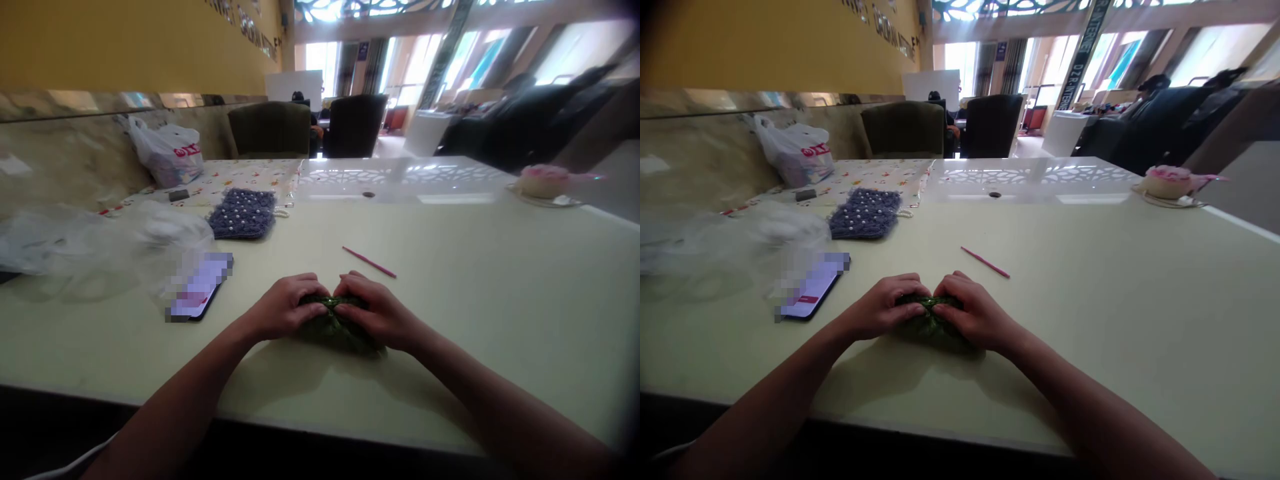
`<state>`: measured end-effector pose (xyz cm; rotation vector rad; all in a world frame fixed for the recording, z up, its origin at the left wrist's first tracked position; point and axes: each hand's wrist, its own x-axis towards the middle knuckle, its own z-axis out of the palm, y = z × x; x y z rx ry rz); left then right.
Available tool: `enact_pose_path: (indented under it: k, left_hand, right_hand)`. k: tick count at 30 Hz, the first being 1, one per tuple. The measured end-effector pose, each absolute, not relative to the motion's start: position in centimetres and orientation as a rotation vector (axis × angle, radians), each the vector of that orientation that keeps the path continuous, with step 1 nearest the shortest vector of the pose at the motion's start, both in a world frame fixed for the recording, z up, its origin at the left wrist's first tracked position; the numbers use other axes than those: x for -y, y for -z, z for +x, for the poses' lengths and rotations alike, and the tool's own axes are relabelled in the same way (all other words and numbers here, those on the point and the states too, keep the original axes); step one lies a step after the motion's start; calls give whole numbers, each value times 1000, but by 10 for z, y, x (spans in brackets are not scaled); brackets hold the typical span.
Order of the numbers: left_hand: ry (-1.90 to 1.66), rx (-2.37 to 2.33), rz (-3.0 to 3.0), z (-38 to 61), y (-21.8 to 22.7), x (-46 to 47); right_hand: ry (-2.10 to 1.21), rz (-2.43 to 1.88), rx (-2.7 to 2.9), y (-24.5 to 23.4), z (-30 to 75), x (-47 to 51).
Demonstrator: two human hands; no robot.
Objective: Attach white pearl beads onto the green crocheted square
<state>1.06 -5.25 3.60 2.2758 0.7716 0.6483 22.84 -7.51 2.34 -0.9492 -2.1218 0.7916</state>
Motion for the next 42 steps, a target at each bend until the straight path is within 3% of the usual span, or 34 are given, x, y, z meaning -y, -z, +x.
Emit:
enact_pose_path:
  k: [22,42]
  left_hand:
    - [-646,-920,2466,16,-34,59]
    - [-652,-946,2462,15,-37,62]
  right_hand:
    - [-603,-951,2151,-21,223,76]
    - [-102,-837,2323,-18,220,78]
